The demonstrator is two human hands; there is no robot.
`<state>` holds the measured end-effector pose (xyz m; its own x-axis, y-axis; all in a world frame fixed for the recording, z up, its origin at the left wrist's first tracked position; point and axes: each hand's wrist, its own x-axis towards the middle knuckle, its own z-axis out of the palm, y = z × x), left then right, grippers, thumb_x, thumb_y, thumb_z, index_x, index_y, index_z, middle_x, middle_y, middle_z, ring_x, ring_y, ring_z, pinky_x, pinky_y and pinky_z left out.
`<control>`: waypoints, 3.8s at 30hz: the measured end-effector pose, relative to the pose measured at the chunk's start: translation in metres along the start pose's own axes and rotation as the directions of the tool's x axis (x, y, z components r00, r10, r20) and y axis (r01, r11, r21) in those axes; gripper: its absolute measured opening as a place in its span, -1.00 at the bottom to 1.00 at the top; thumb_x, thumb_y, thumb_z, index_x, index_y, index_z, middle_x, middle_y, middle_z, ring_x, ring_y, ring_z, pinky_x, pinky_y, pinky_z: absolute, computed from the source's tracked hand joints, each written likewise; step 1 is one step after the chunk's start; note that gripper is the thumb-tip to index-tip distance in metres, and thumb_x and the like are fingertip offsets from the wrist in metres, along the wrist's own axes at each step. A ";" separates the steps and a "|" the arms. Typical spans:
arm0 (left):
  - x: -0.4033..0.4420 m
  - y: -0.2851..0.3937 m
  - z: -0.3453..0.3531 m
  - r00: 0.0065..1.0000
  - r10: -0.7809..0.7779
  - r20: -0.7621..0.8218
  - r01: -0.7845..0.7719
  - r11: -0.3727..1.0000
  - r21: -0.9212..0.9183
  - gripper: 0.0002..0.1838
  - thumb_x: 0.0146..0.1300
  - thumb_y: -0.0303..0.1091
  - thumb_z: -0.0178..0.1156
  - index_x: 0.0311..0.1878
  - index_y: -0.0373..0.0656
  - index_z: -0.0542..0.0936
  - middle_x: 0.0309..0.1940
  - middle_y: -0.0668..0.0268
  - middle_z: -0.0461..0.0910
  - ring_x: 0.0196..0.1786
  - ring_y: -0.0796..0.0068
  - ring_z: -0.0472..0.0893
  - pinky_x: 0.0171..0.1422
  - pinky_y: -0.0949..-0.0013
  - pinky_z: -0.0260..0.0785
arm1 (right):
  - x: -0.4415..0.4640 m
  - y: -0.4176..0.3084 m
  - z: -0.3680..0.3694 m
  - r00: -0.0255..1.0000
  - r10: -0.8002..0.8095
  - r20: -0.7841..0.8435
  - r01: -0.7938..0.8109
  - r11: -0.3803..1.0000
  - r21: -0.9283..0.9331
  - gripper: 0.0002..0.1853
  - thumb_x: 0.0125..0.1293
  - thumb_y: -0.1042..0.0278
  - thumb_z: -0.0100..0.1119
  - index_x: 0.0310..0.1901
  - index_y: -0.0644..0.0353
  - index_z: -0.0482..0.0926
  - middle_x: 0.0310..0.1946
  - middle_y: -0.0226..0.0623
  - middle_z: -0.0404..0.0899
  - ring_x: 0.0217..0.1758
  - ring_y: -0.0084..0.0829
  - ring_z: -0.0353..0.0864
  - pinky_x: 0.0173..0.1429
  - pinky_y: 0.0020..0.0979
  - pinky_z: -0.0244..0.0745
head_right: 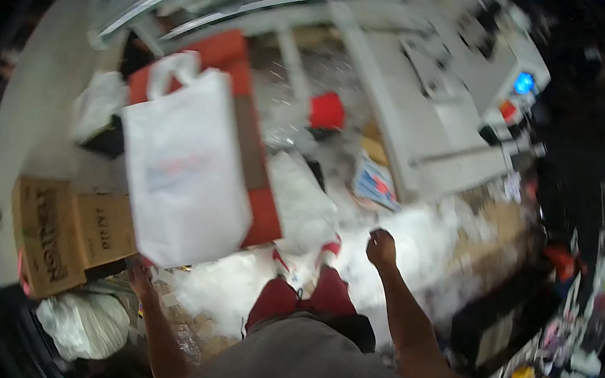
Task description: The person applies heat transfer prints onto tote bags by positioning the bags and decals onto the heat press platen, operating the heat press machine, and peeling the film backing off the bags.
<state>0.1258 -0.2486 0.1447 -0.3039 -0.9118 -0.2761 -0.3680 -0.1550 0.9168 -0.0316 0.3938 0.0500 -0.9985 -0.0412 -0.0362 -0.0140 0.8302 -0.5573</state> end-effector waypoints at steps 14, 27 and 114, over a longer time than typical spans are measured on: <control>-0.275 -0.261 -0.013 0.574 -0.711 0.406 -0.003 0.494 0.869 -0.69 0.27 -0.17 0.18 -0.08 -0.22 0.60 -0.24 0.12 0.69 -0.14 0.24 0.69 -0.03 0.24 0.51 | 0.153 0.277 0.103 0.879 0.369 -0.303 -0.462 0.816 -0.346 -0.23 -0.03 -0.33 0.34 -0.08 0.33 0.59 -0.07 0.15 0.57 0.12 0.07 0.54 0.22 -0.04 0.41; -0.291 -0.273 -0.001 0.592 -0.671 0.446 0.073 0.597 0.799 -0.67 0.26 -0.17 0.23 -0.06 -0.23 0.58 -0.17 0.12 0.66 -0.09 0.22 0.67 0.01 0.23 0.50 | 0.165 0.250 0.075 0.861 0.487 -0.144 -0.508 0.821 -0.260 -0.50 0.04 -0.18 0.29 -0.43 0.22 0.70 -0.43 -0.09 0.69 -0.27 -0.13 0.71 -0.05 -0.19 0.57; 0.056 0.134 0.177 0.769 0.483 0.419 -0.548 0.835 0.041 -0.75 0.31 -0.45 0.12 0.04 -0.18 0.45 -0.36 0.18 0.60 -0.38 0.41 0.63 -0.31 0.33 0.49 | 0.150 -0.416 0.068 0.931 -0.360 -0.061 0.360 0.876 0.320 -0.50 0.19 0.32 0.33 0.18 0.19 0.51 0.10 -0.03 0.45 0.16 -0.14 0.49 0.17 -0.26 0.47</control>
<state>-0.0959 -0.2532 0.2010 -0.7798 -0.6162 0.1100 -0.1771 0.3858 0.9054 -0.1717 0.0041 0.2199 -0.9278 -0.3032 0.2175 -0.3545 0.5345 -0.7672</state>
